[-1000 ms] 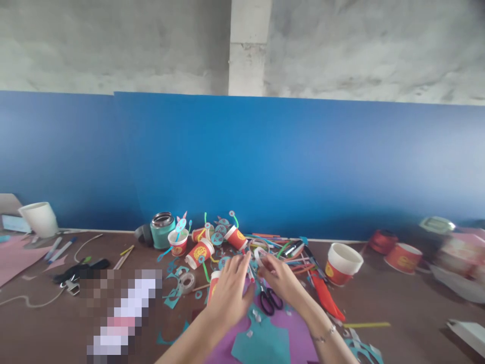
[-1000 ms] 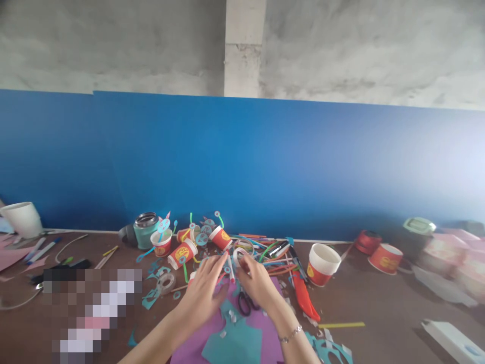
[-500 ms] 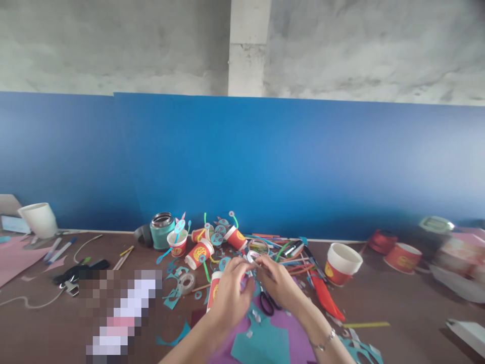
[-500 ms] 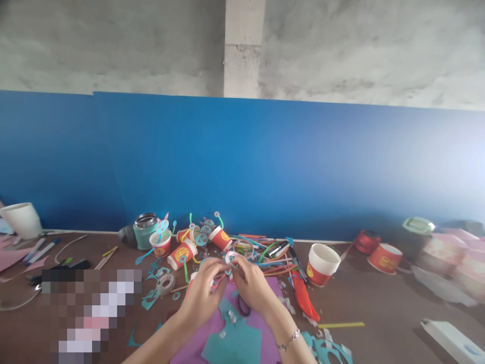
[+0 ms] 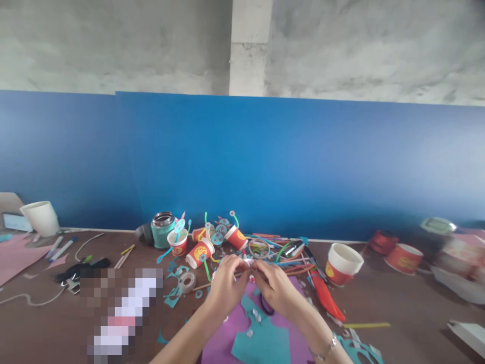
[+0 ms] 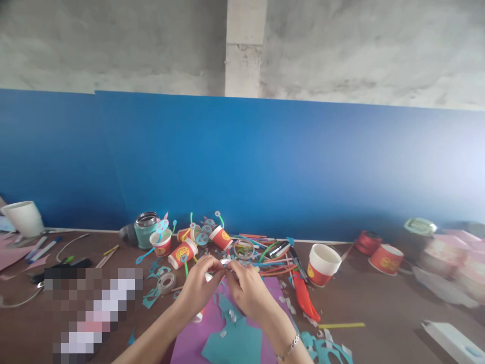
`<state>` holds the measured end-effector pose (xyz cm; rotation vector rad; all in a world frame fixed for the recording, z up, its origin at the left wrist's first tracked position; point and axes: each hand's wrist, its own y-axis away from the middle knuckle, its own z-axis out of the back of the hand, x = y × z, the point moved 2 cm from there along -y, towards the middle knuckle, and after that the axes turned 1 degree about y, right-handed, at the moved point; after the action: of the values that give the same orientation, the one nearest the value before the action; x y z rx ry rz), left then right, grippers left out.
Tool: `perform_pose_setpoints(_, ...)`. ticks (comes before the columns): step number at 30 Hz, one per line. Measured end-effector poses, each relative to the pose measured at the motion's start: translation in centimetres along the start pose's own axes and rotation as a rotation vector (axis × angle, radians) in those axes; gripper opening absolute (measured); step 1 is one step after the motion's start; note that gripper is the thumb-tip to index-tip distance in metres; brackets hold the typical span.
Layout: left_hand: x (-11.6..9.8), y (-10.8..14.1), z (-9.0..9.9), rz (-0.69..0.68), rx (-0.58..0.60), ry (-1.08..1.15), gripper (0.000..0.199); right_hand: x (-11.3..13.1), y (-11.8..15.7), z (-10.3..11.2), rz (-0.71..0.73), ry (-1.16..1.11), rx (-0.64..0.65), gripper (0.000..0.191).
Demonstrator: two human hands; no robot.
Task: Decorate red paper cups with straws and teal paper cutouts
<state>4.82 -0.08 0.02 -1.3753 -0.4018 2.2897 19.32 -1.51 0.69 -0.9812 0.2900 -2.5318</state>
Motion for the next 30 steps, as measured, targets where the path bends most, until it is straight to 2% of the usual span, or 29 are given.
perform_pose_setpoints(9, -1.0, 0.1, 1.0, -0.119, 0.015, 0.038, 0.014, 0.6, -0.2, -0.2, -0.141, -0.383, -0.117, 0.019)
perform_pose_setpoints(13, -1.3, 0.3, 1.1, -0.173, -0.001, 0.063, 0.018, 0.6, -0.4, -1.2, -0.271, -0.712, -0.104, 0.022)
perform_pose_setpoints(15, -1.3, 0.2, 1.0, -0.152, -0.024, 0.132, 0.020, 0.4, -0.5, -1.8, -0.330, -0.810, -0.088, 0.023)
perform_pose_setpoints(16, -1.1, 0.1, 1.0, -0.105, -0.043, 0.205, 0.021, 0.2, -0.5, -2.0, -0.336, -0.784, -0.090, 0.023)
perform_pose_setpoints(18, -0.6, -0.1, 1.0, 0.049, -0.099, 0.398, 0.023, -0.5, -0.6, -2.0, -0.313, -0.569, -0.121, 0.021)
perform_pose_setpoints(21, 0.4, -0.5, 1.4, 0.275, -0.233, 0.629, 0.029, -2.3, -0.6, -1.7, -0.289, 0.010, -0.173, 0.021)
perform_pose_setpoints(23, 1.1, -0.7, 1.6, 0.345, -0.285, 0.696, 0.031, -3.7, -0.5, -1.5, -0.333, 0.384, -0.107, 0.024)
perform_pose_setpoints(25, 1.6, -0.8, 1.7, 0.384, -0.295, 0.734, 0.033, -4.7, -0.3, -1.5, -0.376, 0.529, -0.060, 0.024)
perform_pose_setpoints(28, 1.9, -0.9, 1.7, 0.409, -0.277, 0.736, 0.035, -5.3, -0.1, -1.5, -0.421, 0.592, -0.054, 0.017)
perform_pose_setpoints(30, 1.8, -0.9, 1.6, 0.426, -0.258, 0.720, 0.036, -5.0, -0.1, -1.7, -0.407, 0.601, -0.019, 0.021)
